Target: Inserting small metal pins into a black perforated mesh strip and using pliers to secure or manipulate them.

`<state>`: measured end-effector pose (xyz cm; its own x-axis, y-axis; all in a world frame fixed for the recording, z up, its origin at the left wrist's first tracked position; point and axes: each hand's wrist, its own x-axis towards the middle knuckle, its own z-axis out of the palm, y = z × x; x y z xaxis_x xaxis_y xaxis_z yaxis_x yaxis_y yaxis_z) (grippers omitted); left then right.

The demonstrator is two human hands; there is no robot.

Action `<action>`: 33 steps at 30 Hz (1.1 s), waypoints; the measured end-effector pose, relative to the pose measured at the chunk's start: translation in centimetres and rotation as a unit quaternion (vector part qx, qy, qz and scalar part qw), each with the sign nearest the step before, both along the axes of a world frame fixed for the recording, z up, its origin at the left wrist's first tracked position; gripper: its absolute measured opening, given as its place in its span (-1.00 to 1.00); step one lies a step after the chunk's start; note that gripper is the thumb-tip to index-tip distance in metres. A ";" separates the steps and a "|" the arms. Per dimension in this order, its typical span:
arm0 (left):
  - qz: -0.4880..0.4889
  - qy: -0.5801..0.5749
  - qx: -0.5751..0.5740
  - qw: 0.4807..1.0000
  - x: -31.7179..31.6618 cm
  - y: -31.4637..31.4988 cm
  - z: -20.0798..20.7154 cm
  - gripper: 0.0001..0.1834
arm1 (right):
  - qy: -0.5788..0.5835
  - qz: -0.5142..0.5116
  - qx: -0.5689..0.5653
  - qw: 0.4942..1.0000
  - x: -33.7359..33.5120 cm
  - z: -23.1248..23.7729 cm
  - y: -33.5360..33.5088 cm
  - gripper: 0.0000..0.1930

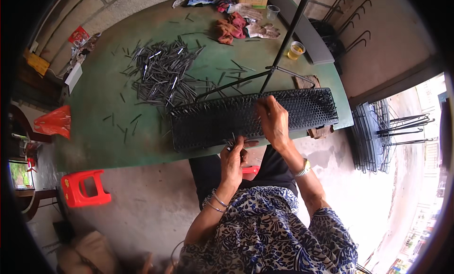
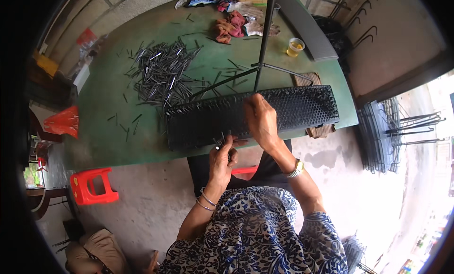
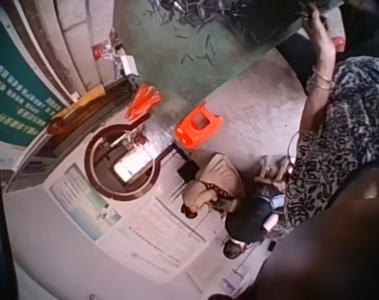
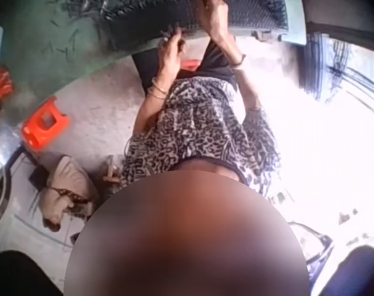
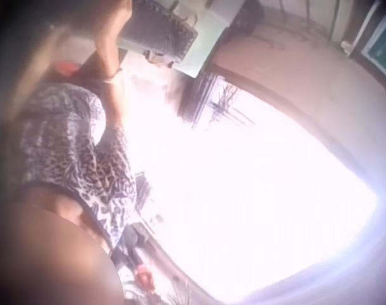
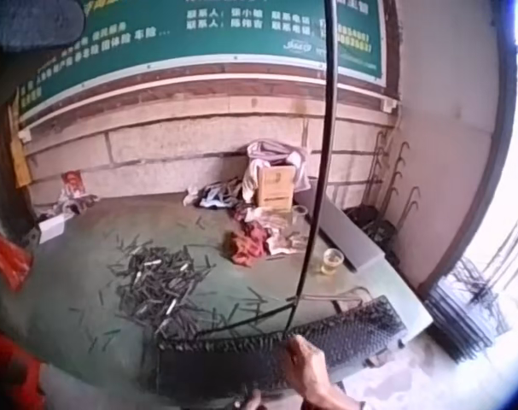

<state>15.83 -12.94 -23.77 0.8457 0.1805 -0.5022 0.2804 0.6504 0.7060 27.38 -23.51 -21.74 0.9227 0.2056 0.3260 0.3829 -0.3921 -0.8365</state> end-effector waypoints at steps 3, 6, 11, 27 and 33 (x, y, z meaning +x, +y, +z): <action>-0.019 0.012 -0.035 0.999 0.0 -0.6 -0.3 -0.66 | -0.123 -0.032 -0.020 0.992 1.6 -1.5 1.0 -0.91; -0.032 0.011 -0.094 0.995 -0.3 -0.9 -0.1 -0.67 | -0.122 -0.012 -0.061 0.991 2.4 -2.9 1.8 -0.87; -0.034 0.024 -0.101 0.994 -0.4 -0.8 -0.1 -0.68 | -0.128 0.022 -0.117 0.985 2.9 -3.8 2.3 -0.88; -0.023 0.013 -0.086 0.996 0.5 -0.2 0.1 -0.66 | 0.168 0.202 -0.066 0.963 -0.4 1.1 -1.8 -0.81; -0.021 -0.008 -0.083 0.996 1.1 -1.4 -0.9 -0.67 | 0.130 0.140 -0.035 0.981 -0.6 0.9 -2.3 -0.94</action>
<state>16.96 -14.32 -24.63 0.8589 0.0599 -0.5086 0.2998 0.7464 0.5942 26.79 -25.82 -20.87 0.8771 0.4762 0.0625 0.2603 -0.3620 -0.8951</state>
